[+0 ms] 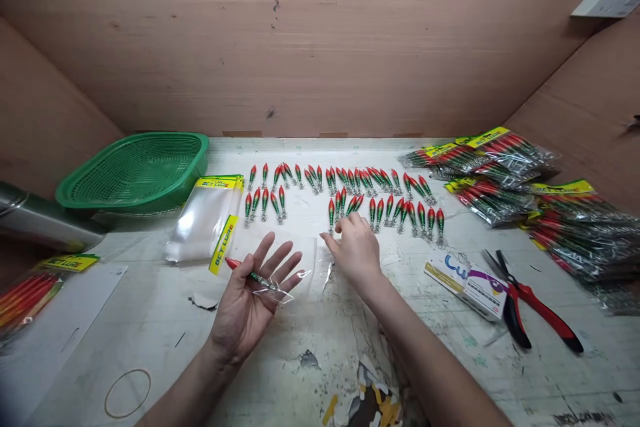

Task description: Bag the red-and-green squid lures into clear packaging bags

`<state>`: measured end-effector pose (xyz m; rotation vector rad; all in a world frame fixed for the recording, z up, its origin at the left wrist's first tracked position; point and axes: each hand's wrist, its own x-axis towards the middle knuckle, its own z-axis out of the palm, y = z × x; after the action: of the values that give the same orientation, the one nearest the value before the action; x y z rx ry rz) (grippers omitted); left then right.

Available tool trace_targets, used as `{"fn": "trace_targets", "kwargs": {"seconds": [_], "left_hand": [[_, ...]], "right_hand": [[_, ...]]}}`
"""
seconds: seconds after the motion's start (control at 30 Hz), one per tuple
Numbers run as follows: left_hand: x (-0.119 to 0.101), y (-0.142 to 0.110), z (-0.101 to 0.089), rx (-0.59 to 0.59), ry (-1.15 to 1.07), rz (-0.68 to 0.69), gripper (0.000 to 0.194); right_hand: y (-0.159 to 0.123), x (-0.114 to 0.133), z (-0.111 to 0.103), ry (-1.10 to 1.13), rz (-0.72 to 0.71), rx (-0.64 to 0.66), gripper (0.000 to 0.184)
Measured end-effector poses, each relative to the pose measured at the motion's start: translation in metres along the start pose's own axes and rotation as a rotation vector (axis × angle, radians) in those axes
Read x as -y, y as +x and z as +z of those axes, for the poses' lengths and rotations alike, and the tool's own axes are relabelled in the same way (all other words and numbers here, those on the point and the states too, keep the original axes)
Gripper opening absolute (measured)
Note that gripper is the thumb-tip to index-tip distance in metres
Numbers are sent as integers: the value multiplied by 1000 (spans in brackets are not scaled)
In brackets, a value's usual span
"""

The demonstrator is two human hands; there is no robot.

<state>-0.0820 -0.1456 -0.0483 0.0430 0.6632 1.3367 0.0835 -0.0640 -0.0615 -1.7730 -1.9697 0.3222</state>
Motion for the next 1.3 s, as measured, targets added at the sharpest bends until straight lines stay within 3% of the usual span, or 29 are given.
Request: {"fn": "trace_targets", "kwargs": {"seconds": [0.1,0.2,0.33,0.4,0.47,0.53,0.63,0.8,1.07,1.3], "left_hand": [[-1,0,0,9,-3,-1,41],[-1,1,-1,24,-5,3,42],[-1,2,-2,29,-7,2,43],[-2,3,-2,24,-11,6,44],[-3,4,-1,19,-16,8,45],[-2,3,-1,25,-15,8,46],[0,2,0,47,-5,0,45],[0,3,1,39,-2,32,43],[-10,6,-3,106,-31,77,44],[8,0,-5,180,40,-19,41]], "right_hand": [[13,3,20,-51,43,12,12],[11,6,20,-48,88,8,6],[-7,-10,-23,70,138,8,18],[-23,-24,-52,276,153,15,27],[-41,-34,-76,461,107,57,34],[-58,-35,-87,498,13,117,31],[-73,-19,-78,429,-142,130,17],[-71,14,-51,405,-309,-28,9],[-70,2,-73,317,-336,-38,8],[-63,26,-40,335,-480,-53,17]]}}
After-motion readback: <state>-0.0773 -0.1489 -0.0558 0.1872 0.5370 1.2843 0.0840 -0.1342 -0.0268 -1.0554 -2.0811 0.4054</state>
